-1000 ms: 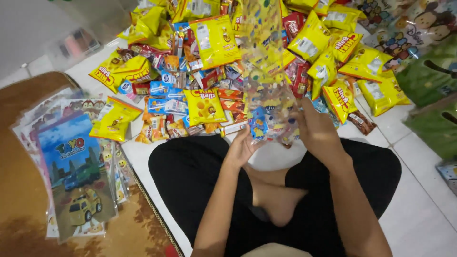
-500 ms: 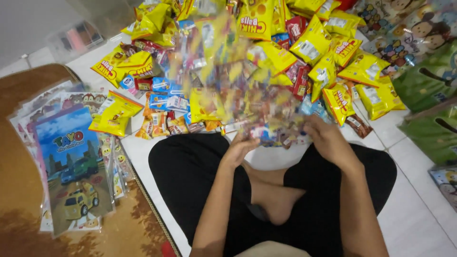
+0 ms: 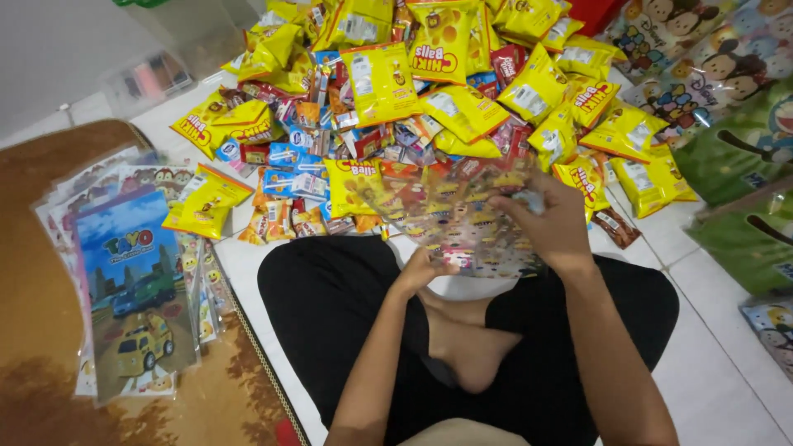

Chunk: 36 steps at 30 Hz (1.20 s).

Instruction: Sorting and packing individual snack bags into larger plastic bags while sitting on the floor.

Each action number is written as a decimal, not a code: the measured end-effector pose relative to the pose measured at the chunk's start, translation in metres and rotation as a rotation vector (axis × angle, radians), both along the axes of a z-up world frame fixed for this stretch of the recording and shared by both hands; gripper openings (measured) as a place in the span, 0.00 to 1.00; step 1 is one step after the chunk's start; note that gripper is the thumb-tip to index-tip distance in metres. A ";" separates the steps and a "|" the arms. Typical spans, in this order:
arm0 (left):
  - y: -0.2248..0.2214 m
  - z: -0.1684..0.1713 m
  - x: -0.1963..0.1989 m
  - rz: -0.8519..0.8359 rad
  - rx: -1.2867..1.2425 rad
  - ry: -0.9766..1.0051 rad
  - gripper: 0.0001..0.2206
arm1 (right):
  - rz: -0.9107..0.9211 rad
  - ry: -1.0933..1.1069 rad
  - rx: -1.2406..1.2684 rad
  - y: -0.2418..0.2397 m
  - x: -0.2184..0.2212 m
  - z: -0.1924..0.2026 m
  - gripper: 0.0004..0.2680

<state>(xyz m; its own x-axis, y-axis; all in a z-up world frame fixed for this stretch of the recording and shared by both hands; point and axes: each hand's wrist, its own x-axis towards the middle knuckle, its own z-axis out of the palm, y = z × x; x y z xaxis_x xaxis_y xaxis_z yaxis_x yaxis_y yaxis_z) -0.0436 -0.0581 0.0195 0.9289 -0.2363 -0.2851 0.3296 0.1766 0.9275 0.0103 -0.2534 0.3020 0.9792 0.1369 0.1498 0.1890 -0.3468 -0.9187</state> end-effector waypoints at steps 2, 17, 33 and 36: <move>0.000 0.020 -0.004 0.020 0.001 0.017 0.27 | -0.013 -0.024 0.014 0.002 0.000 0.005 0.07; 0.089 0.346 -0.019 0.231 0.415 -0.719 0.12 | 0.031 0.077 -0.121 0.003 -0.003 0.030 0.11; 0.076 0.391 -0.010 0.004 1.188 -0.797 0.10 | 0.186 -0.049 -0.280 -0.009 -0.009 0.060 0.13; 0.078 0.384 0.001 -0.063 1.209 -0.775 0.14 | 0.268 -0.207 -0.405 -0.023 -0.006 0.067 0.13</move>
